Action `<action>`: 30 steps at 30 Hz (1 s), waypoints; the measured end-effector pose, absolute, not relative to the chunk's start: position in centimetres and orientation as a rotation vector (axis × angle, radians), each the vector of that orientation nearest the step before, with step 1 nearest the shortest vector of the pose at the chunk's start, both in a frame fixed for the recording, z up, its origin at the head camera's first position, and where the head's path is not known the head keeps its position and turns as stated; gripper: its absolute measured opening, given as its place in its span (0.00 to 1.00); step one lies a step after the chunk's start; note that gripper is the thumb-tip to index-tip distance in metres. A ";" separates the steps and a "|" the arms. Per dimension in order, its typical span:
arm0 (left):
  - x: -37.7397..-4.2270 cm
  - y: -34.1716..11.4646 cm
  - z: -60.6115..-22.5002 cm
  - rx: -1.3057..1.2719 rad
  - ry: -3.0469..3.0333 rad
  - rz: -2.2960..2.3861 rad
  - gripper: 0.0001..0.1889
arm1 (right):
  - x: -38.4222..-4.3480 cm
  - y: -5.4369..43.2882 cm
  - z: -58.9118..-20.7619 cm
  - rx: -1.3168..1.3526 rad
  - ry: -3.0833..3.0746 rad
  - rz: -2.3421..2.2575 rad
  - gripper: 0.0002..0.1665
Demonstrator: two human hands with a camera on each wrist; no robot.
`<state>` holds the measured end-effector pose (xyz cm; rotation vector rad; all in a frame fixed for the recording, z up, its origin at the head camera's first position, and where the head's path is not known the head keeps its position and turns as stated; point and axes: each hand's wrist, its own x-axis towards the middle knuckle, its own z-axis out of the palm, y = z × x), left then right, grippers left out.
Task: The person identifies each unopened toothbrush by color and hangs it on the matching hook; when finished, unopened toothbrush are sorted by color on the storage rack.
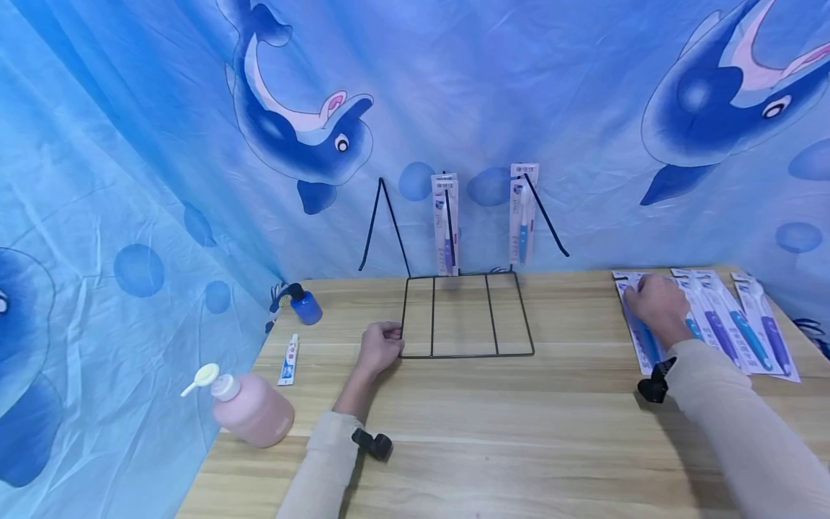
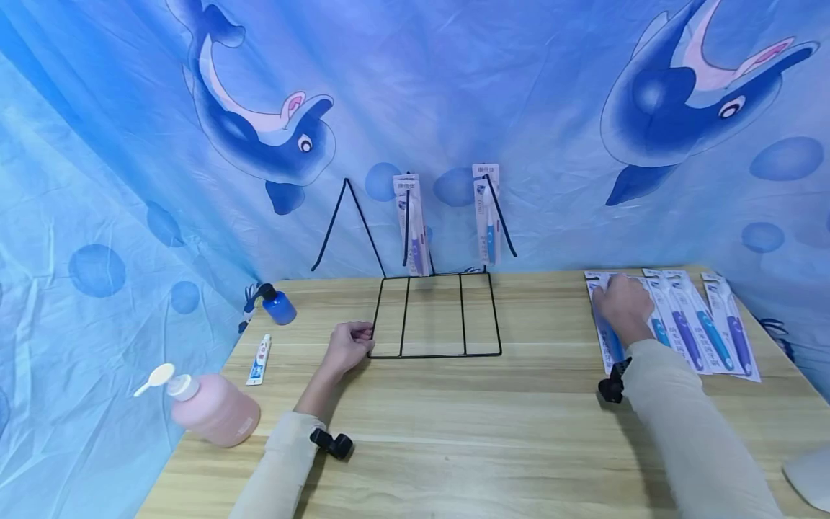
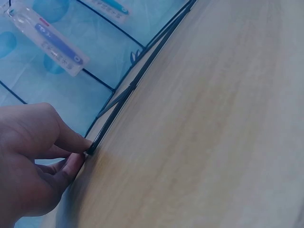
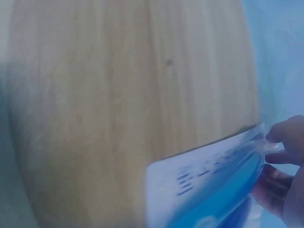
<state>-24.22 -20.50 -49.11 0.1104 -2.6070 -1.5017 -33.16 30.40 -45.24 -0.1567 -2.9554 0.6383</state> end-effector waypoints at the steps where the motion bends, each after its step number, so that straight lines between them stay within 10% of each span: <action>1: -24.2 -20.5 -49.1 0.109 -2.607 -1.502 0.19 | -33.2 30.2 -44.9 -0.164 -2.942 0.647 0.20; 30: -24.1 -20.3 -48.8 0.141 -2.617 -1.493 0.19 | -26.5 23.9 -31.6 0.302 -2.369 0.750 0.18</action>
